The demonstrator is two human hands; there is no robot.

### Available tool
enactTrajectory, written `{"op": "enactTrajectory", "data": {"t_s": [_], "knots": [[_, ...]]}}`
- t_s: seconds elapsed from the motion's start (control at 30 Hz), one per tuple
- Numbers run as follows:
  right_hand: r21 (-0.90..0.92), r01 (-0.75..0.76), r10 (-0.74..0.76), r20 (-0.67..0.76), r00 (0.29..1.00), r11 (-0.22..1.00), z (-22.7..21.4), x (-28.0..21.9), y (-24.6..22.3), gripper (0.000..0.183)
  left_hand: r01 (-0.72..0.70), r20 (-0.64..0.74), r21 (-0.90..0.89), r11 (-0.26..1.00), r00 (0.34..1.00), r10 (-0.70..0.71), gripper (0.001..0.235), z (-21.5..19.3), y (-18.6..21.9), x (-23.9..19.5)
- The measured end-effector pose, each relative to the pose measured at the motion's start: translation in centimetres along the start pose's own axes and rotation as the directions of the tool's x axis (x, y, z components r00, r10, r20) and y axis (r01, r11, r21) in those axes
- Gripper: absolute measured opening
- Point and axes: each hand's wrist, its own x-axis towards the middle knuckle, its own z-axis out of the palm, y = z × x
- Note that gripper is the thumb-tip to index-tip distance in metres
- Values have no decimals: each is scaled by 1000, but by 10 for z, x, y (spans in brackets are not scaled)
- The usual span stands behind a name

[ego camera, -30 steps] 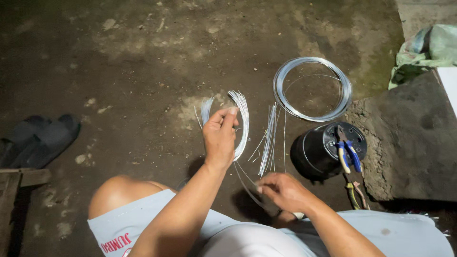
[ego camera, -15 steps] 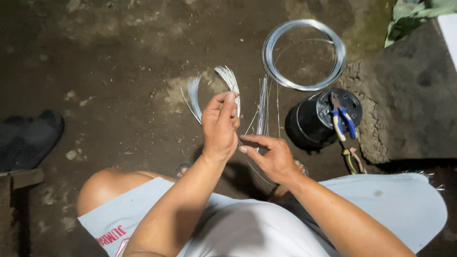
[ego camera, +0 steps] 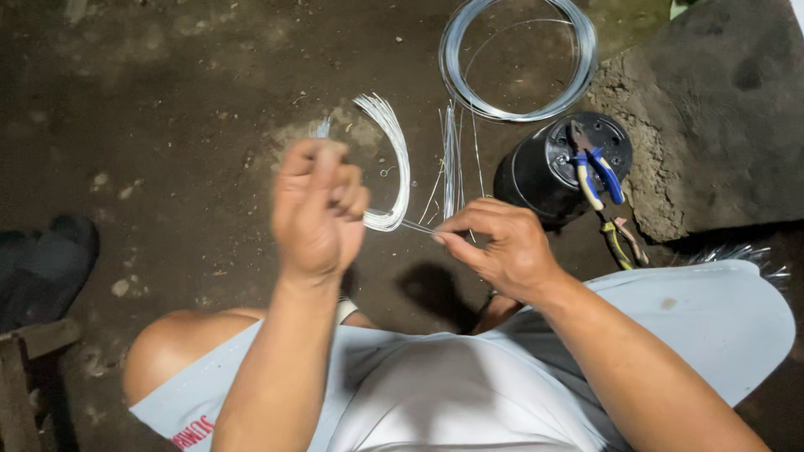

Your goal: The person sits on the floor and repeatedly cuts lengths of thin metal wire using pliers. They measure and cut multiple pieces, then place them into a pile on the floor.

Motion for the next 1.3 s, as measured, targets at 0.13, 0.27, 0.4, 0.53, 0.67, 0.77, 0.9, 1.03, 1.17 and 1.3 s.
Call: {"op": "enactTrajectory", "data": {"t_s": [0.13,0.27,0.4,0.53,0.67,0.77,0.9,1.03,1.17,1.3], "knots": [[-87,230,-231,-2,973,969,-34,2,-13,10,-101,67,-1,995,993,101,4,-2,38,-11],[-76,241,-244,-36,969,968,-52,0,-17,12,-208,95,78,975,975,201,15,-3,64,-15],[-64,225,-230,-70,971,972,-58,-2,-15,13,-270,91,142,952,961,260,16,-6,74,-18],[-34,232,-234,-60,970,972,-63,-5,-15,13,-302,120,171,938,951,284,17,-10,83,-20],[-40,228,-230,-62,971,973,-64,-6,-16,12,-322,122,205,924,945,302,18,-16,89,-20],[-31,217,-218,-59,974,976,-65,-7,-14,13,-315,122,213,925,948,294,18,-21,89,-19],[47,124,-123,-26,992,991,-63,-11,-8,11,-301,101,212,930,953,286,17,-28,85,-16],[178,-208,210,8,978,962,-54,-17,6,8,-322,99,225,920,947,307,17,-21,69,-6],[241,-391,407,-20,913,888,-39,-17,26,12,-432,44,609,665,856,516,20,12,33,-6],[321,-475,506,-18,862,820,-26,-17,38,13,-447,309,886,119,763,568,26,39,7,-15]]}}
